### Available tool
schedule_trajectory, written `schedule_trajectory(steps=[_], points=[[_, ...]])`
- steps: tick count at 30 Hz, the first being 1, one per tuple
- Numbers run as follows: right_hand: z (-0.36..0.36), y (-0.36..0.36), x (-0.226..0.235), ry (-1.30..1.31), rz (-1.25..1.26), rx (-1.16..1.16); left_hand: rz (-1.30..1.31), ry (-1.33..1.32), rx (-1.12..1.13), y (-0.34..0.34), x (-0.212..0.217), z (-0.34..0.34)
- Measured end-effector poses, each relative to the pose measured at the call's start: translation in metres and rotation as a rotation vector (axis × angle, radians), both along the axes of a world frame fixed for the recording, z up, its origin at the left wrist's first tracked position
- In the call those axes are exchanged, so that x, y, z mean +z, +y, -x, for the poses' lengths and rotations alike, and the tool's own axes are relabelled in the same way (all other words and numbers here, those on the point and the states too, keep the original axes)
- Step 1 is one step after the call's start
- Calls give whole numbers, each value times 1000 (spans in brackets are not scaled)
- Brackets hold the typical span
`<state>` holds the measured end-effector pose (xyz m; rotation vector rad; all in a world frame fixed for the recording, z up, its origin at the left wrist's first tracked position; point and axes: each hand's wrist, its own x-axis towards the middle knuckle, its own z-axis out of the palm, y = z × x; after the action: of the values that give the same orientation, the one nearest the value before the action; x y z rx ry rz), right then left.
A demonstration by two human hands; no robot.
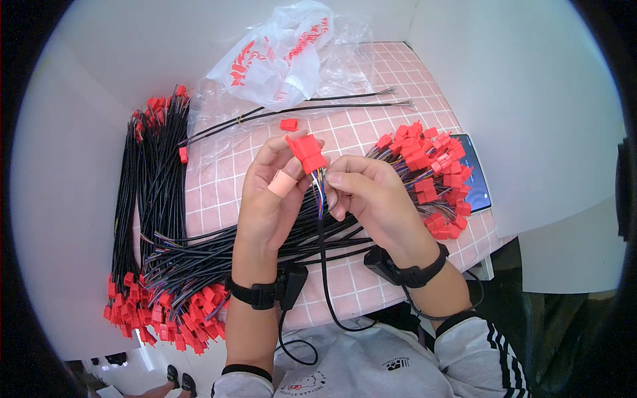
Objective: Insert colored wires into small red plastic connectors to assemble wire harnesses.
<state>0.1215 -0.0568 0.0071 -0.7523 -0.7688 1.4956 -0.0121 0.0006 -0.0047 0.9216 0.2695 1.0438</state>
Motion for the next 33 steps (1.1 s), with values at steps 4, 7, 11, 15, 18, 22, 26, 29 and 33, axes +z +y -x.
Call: schedule_trajectory(steps=[4,7,11,15,18,22,26,29,33], points=[[2,-2,-1,-47,-38,-83,57,-43,-14,-2,-1,-2],[4,-4,1,-236,-115,-201,74,-18,-26,-1,-1,-4],[5,-6,2,-270,-137,-232,113,-9,-61,-1,-3,-5],[0,-4,2,58,31,-50,72,-28,-40,-3,-5,-7],[1,-4,4,67,35,-44,84,-46,-62,-3,-4,-7],[0,-4,0,2,-40,-103,-6,4,-8,-4,-4,-8],[3,-3,1,-8,-40,-111,-27,-14,19,-4,-4,-8],[3,-3,2,-5,-46,-94,21,-28,-7,-2,-4,-6],[0,-4,1,-23,-61,-8,66,-73,3,-1,-5,-4]])
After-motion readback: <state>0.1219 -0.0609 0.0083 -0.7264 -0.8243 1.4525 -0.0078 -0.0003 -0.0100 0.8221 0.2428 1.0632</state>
